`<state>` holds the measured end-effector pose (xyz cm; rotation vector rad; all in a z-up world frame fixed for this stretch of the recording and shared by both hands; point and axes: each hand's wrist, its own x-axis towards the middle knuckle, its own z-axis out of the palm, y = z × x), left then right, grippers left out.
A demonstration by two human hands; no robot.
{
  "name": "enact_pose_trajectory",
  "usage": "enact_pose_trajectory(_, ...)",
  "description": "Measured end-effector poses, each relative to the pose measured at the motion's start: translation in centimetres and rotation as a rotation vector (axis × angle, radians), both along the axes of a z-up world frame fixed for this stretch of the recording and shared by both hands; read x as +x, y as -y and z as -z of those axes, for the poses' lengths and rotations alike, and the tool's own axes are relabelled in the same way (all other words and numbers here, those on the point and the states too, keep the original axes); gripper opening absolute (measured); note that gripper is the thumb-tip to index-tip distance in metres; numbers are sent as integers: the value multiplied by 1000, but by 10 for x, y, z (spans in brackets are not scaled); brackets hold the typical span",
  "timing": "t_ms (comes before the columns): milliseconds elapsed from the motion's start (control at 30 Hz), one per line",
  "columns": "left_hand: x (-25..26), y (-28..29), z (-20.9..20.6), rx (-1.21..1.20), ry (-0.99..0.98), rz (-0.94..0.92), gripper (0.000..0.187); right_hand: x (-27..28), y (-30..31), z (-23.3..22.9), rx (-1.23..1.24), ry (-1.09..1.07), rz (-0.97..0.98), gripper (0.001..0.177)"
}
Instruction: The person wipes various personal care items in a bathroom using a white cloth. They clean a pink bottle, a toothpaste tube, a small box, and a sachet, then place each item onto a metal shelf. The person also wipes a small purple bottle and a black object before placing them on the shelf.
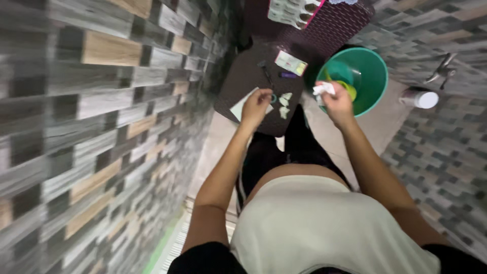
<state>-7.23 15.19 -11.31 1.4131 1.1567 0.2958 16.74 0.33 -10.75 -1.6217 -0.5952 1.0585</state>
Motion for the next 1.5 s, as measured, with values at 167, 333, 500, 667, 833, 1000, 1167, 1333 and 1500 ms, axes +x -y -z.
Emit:
enact_pose_trajectory(167,28,-6,24,-248,-36,-137,28,27,-32,53,-182,175,-89,30)
enact_pose_trajectory(333,59,0,92,-152,-45,-153,25,51,-61,123,-293,361,-160,29)
enact_pose_trajectory(500,93,1,152,-201,-74,-242,26,59,-97,189,-353,512,-281,32)
enact_pose_trajectory(667,120,-7,181,-251,-71,-252,25,69,-133,244,-605,621,-536,42)
enact_pose_trajectory(833,131,-15,194,-183,-122,-231,24,68,-145,298,-778,810,-788,51)
enact_pose_trajectory(1000,127,-16,207,-353,-51,-357,28,61,-142,341,-834,927,-865,61)
enact_pose_trajectory(1167,117,-9,212,-360,-80,-361,28,48,-135,369,-839,997,-709,61)
enact_pose_trajectory(1333,111,-11,202,-364,-97,-353,27,45,-131,386,-897,1036,-695,62)
enact_pose_trajectory(1500,108,-14,205,-389,-36,-362,28,43,-135,390,-970,1046,-683,58)
